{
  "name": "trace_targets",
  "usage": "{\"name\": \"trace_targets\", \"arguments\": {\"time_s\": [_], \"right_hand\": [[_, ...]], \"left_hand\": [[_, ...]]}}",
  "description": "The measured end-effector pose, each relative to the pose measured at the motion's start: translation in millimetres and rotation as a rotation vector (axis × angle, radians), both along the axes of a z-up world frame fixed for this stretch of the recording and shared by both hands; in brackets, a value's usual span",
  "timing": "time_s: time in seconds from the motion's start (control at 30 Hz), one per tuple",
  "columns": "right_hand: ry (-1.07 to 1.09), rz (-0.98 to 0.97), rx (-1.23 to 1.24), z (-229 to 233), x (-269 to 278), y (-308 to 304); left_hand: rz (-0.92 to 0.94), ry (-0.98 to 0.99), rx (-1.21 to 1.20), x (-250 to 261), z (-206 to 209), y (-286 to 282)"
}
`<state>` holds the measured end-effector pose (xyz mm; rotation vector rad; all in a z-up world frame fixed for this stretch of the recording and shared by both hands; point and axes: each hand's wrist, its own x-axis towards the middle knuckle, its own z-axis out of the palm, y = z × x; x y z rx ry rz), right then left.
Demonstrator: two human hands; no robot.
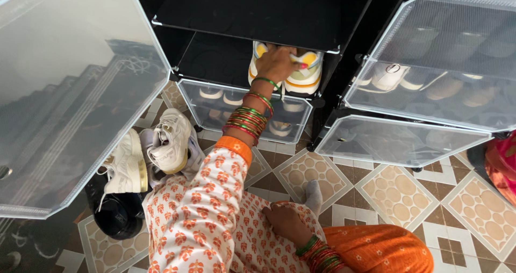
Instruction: The person removes several pairs of shoes from a transparent shoe cabinet and places them on the floor. Then, using a cloth, the person wipes the interior shelves of the cabinet.
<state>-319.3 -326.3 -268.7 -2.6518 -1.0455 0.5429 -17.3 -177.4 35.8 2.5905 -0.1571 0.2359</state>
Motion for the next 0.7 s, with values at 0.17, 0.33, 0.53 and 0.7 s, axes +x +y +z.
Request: {"name": "trace_targets", "arguments": {"time_s": [0.17, 0.33, 0.53, 0.7], "right_hand": [[0.006, 0.028, -0.007, -9.2, 5.1, -1.5], [0.046, 0.013, -0.033, -6.5, 4.9, 1.0], [-0.050, -0.004, -0.095, 11.7, -4.0, 8.8], [0.040, -0.163, 0.053, 66.7, 35.5, -0.6]], "left_hand": [[0.008, -0.024, -0.074, -19.6, 6.5, 13.7], [-0.023, -0.018, -0.019, -30.0, 17.1, 32.9], [-0.090, 0.190, 0.197, -28.4, 27.9, 27.4], [-0.097, 0.084, 0.321, -24.6, 32.7, 18.5]]}}
